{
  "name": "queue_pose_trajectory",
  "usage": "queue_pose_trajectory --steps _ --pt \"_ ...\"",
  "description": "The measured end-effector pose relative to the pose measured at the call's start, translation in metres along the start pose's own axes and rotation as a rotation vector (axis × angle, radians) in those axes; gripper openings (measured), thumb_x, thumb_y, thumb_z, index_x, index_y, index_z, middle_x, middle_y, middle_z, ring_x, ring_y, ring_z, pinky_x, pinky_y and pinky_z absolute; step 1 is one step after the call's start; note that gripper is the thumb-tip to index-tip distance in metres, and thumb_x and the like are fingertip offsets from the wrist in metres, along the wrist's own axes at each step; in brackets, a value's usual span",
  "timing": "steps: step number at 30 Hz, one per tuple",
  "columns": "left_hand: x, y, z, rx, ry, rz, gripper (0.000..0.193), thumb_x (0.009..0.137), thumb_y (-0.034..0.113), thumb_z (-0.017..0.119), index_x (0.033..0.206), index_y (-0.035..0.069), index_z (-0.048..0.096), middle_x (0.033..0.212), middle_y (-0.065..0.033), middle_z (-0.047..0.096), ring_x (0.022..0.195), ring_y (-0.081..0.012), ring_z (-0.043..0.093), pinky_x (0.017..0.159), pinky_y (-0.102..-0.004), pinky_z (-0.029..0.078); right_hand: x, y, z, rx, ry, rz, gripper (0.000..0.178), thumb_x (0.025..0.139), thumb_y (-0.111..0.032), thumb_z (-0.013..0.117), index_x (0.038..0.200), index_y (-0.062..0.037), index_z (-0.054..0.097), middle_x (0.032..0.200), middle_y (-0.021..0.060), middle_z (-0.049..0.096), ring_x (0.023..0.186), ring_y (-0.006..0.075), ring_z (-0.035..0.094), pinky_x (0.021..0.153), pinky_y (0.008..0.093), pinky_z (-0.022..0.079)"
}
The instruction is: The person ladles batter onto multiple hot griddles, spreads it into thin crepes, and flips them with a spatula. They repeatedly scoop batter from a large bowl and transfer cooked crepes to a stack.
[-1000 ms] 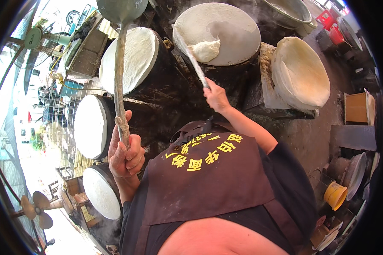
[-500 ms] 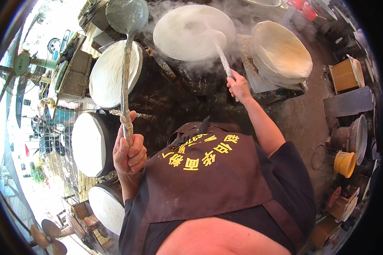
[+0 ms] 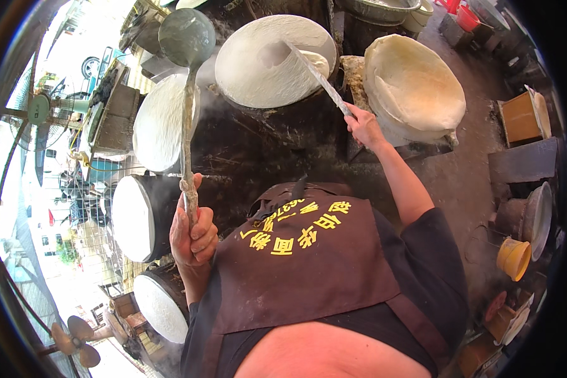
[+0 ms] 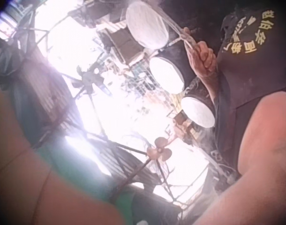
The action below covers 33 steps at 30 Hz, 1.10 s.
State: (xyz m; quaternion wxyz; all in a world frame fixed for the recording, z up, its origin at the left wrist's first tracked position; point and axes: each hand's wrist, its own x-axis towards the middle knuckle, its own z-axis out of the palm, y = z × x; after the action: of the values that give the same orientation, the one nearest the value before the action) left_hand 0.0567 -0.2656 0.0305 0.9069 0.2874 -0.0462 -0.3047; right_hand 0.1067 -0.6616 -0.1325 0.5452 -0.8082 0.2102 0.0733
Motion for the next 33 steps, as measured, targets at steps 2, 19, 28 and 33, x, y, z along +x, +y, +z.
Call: queue_pose_trajectory --steps 2,19,28,33 --pt "0.009 -0.005 0.009 0.008 0.029 -0.002 0.061 0.1 0.029 0.044 0.149 0.01 0.013 0.063 0.0001 0.035 0.04 -0.0028 0.028 0.029 -0.0159 0.027 0.017 0.028 0.01 -0.136 0.145 -0.34 0.041 0.088 -0.016 0.058 0.128 -0.0082 0.053 0.097 0.0214 0.066 0.085 0.0401 0.063 0.074 0.0417 0.052" --pt "0.061 -0.027 0.048 -0.006 0.049 -0.065 0.059 0.102 0.028 0.039 0.149 0.01 0.009 0.064 -0.0019 0.036 0.04 -0.0025 0.029 0.028 -0.0158 0.028 0.098 0.054 -0.026 -0.44 0.115 -0.675 0.045 0.086 -0.012 0.06 0.13 -0.0101 0.05 0.09 0.0203 0.064 0.085 0.0376 0.062 0.075 0.0438 0.049" --pt "0.082 -0.032 0.06 -0.051 0.019 -0.108 0.058 0.103 0.025 0.037 0.15 0.011 0.006 0.067 -0.0029 0.037 0.04 -0.0023 0.029 0.029 -0.0167 0.028 0.187 -0.003 -0.026 -0.394 0.21 -0.647 0.041 0.086 -0.014 0.059 0.126 -0.0114 0.053 0.094 0.0215 0.064 0.089 0.039 0.061 0.075 0.0469 0.049" --pt "0.063 -0.034 0.048 -0.081 0.079 -0.054 0.058 0.103 0.022 0.036 0.15 0.013 0.002 0.069 -0.0034 0.036 0.041 -0.0024 0.029 0.03 -0.0171 0.029 0.056 0.029 0.002 -0.057 0.322 -0.646 0.058 0.085 -0.011 0.058 0.14 -0.0119 0.039 0.088 0.0228 0.062 0.086 0.0401 0.06 0.076 0.0477 0.047"
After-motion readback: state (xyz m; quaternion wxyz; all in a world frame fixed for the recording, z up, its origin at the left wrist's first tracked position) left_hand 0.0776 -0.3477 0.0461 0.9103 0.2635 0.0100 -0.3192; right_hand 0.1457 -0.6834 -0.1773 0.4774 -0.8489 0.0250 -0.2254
